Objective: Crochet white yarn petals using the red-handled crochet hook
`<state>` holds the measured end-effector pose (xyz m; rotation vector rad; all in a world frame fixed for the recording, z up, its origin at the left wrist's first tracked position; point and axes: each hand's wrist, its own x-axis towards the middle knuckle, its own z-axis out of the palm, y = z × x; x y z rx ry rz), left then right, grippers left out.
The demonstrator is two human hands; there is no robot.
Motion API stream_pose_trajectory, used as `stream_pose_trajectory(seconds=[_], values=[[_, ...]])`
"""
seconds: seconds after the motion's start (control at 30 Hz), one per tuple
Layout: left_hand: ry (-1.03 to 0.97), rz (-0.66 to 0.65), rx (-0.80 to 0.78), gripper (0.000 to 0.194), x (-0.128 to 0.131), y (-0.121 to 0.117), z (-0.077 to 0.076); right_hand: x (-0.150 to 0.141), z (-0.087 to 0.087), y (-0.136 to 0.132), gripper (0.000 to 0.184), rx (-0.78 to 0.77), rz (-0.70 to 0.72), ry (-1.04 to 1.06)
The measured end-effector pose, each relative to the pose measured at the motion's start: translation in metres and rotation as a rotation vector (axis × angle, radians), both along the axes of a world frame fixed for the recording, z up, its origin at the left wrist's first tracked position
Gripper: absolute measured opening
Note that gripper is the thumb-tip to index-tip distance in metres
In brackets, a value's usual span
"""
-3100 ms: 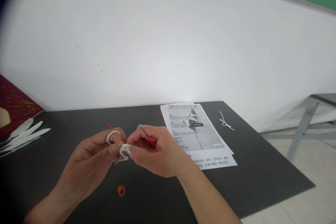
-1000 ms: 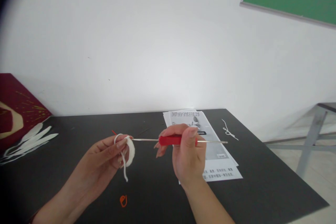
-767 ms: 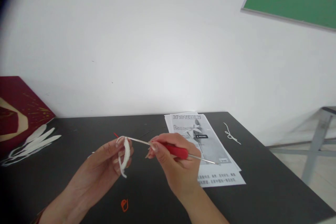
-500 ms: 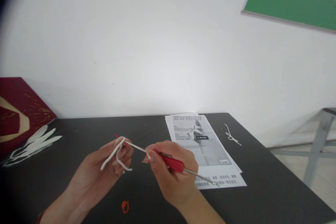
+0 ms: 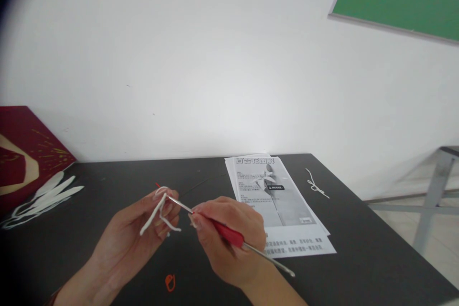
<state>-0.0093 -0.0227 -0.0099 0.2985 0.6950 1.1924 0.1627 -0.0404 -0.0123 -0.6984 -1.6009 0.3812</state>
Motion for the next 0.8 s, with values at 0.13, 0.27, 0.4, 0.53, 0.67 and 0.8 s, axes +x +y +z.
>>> stream_pose_trajectory(seconds=[0.13,0.27,0.4,0.53,0.67,0.8], values=[[-0.014,-0.033,0.021,0.008,0.0001,-0.0006,0.0009,-0.0011,0.0028,-0.0001,0.03,0.061,-0.007,-0.03],[-0.018,-0.136,0.115,0.018,-0.0002,0.0009,-0.0005,-0.0027,0.007,0.0012,0.029,0.112,-0.002,-0.054],[-0.076,-0.206,0.105,0.018,-0.0016,0.0027,-0.0034,-0.0036,0.0088,0.0022,0.027,0.137,-0.004,-0.068],[-0.145,-0.25,0.115,0.02,-0.0022,0.0028,-0.0044,-0.0041,0.0091,0.0019,0.027,0.126,0.018,-0.089],[-0.161,-0.252,0.123,0.019,-0.0018,0.0023,-0.0033,-0.0042,0.0084,0.0013,0.029,0.163,0.016,-0.108],[-0.135,-0.229,0.121,0.02,-0.0013,0.0027,-0.0033,-0.0034,0.0053,0.001,0.032,0.187,-0.007,-0.143]])
